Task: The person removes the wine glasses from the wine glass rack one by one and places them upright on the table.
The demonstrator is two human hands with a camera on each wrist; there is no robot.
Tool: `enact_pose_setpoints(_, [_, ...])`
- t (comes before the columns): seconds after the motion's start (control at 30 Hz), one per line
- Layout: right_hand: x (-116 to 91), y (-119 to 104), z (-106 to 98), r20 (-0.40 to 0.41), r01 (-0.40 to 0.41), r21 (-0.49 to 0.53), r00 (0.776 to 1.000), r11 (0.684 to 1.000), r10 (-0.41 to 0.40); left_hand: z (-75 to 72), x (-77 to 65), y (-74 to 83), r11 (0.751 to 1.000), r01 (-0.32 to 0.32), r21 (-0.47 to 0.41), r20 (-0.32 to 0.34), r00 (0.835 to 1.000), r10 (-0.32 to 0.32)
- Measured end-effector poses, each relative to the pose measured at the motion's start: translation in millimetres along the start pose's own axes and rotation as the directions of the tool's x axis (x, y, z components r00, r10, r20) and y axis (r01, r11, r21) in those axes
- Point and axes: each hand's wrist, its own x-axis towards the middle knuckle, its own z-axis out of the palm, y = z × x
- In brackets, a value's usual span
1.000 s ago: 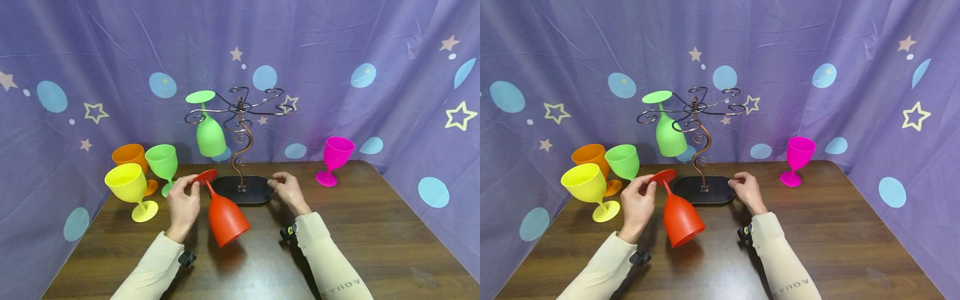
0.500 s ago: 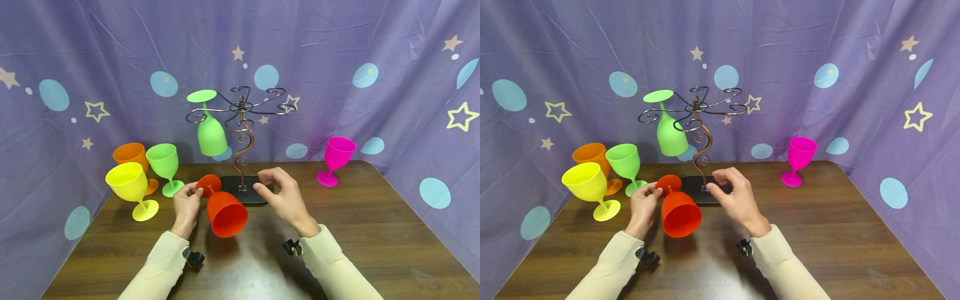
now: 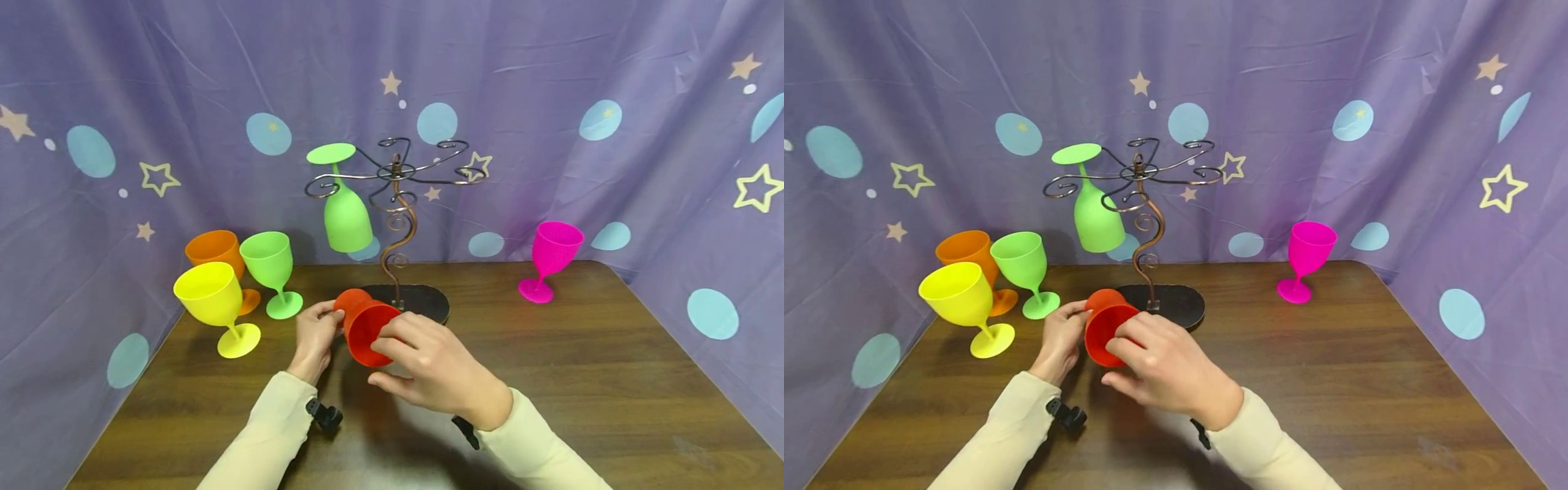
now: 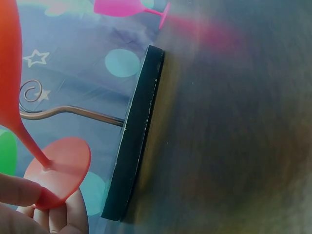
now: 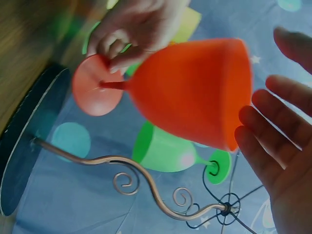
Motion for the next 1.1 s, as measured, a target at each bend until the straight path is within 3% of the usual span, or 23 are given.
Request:
enact_pose_setpoints(0.17, [-7,2,10,0.126,0.037,-0.118,0.992,0.992,-0.022,0.2,-0.2,-2.8,0.998,0.048,-0.037,0.029,0.998,-0.047])
enact_pose_setpoints(0.37, [-10,7,13,0.167,0.043,-0.201,0.986,0.979,-0.009,3.7,-2.4,-8.9,0.995,0.076,-0.064,0.08,0.994,-0.071])
enact_pose_setpoints(0.53, [-9,12,10,0.124,0.031,-0.231,0.992,0.972,-0.002,7.5,-5.8,-9.8,0.999,0.027,-0.046,0.13,0.991,-0.021])
enact_pose_setpoints(0.8, [-11,28,-11,-0.039,-0.063,-0.193,0.998,0.979,0.057,12.2,-6.6,-10.5,0.995,-0.092,0.042,0.252,0.964,0.078])
enact_pose_setpoints(0.93, [-15,36,-24,-0.043,-0.118,-0.207,0.993,0.971,0.112,12.8,-4.2,-12.3,0.99,-0.119,0.078,0.246,0.964,0.097])
enact_pose_setpoints(1.1, [-22,47,-36,-0.054,-0.17,-0.232,0.985,0.958,0.162,11.6,1.8,-14.4,0.986,-0.105,0.128,0.188,0.979,0.08])
